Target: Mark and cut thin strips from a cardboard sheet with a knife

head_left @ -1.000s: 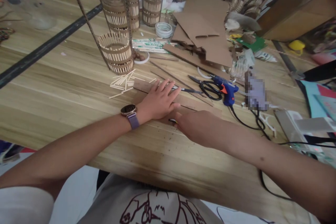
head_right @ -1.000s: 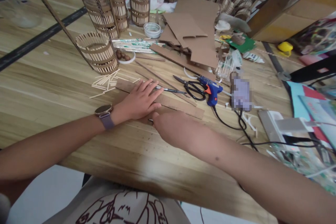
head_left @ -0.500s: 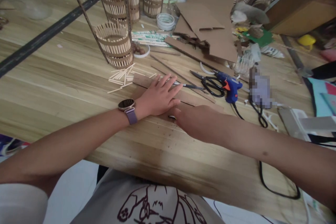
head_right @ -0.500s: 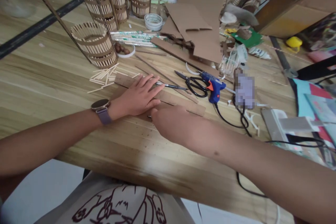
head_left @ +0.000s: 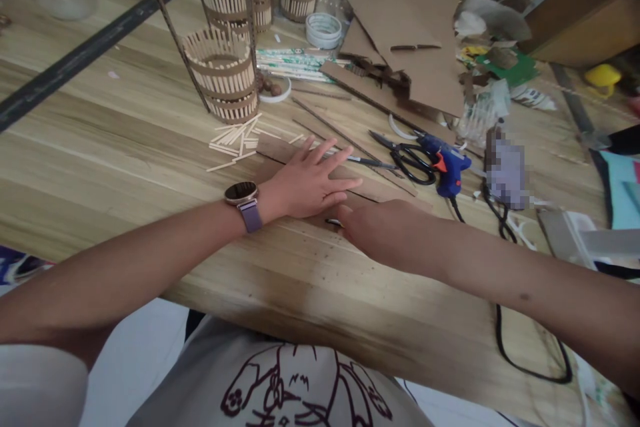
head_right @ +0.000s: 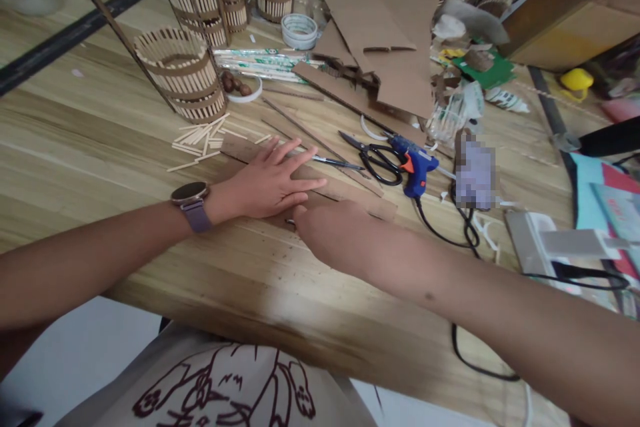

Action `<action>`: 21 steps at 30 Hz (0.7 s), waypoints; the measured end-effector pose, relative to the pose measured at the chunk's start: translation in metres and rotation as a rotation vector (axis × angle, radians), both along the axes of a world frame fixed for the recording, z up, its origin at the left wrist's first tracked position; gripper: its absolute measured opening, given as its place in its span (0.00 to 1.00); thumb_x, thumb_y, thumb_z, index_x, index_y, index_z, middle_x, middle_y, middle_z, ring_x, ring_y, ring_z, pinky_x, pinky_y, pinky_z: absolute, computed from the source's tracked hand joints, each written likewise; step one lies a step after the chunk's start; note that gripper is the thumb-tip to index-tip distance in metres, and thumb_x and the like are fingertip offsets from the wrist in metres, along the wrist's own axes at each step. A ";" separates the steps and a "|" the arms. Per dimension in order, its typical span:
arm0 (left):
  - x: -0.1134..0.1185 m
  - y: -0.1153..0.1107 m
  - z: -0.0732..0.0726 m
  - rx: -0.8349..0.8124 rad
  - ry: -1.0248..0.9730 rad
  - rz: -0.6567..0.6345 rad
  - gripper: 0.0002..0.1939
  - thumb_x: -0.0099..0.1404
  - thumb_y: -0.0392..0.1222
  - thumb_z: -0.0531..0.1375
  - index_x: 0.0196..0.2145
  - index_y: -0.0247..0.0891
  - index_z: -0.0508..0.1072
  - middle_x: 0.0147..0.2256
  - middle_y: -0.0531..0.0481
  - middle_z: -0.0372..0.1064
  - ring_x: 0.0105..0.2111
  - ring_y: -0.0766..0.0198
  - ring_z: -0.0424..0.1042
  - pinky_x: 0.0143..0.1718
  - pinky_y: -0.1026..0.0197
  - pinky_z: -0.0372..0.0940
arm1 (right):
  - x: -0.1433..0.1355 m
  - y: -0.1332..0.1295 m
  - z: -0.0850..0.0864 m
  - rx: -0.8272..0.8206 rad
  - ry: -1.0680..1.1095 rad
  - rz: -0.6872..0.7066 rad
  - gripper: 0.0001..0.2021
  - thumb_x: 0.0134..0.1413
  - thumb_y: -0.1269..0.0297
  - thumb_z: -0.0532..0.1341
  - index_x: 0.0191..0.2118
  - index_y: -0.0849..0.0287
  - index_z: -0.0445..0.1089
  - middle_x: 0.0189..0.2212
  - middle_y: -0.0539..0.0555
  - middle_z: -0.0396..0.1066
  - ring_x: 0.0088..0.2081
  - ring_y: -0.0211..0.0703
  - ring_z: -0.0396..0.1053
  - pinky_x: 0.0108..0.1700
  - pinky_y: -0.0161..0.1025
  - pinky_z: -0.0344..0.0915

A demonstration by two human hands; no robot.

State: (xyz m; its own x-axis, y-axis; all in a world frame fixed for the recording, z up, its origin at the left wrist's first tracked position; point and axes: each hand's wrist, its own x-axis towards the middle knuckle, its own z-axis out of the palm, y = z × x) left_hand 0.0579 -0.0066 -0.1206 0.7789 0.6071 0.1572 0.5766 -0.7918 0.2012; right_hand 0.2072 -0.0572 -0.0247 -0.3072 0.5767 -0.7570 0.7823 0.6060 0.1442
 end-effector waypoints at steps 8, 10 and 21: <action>-0.001 0.001 0.001 -0.014 -0.001 -0.030 0.20 0.77 0.52 0.53 0.64 0.56 0.69 0.72 0.45 0.48 0.71 0.35 0.45 0.66 0.25 0.43 | 0.019 -0.003 -0.016 0.074 0.075 0.034 0.17 0.65 0.71 0.55 0.57 0.59 0.70 0.31 0.59 0.79 0.31 0.52 0.77 0.27 0.40 0.59; -0.001 0.001 0.001 -0.009 -0.003 -0.035 0.20 0.77 0.52 0.54 0.64 0.57 0.70 0.72 0.46 0.49 0.70 0.36 0.46 0.66 0.26 0.43 | 0.022 -0.004 -0.019 0.102 0.094 0.045 0.16 0.65 0.71 0.55 0.56 0.58 0.71 0.29 0.59 0.78 0.30 0.51 0.77 0.26 0.40 0.58; -0.001 0.002 0.000 -0.035 0.000 -0.043 0.19 0.77 0.52 0.53 0.63 0.60 0.70 0.73 0.50 0.48 0.71 0.37 0.44 0.67 0.26 0.42 | 0.036 -0.008 -0.026 0.117 0.200 -0.011 0.16 0.65 0.68 0.56 0.56 0.58 0.70 0.26 0.55 0.76 0.26 0.48 0.75 0.24 0.38 0.54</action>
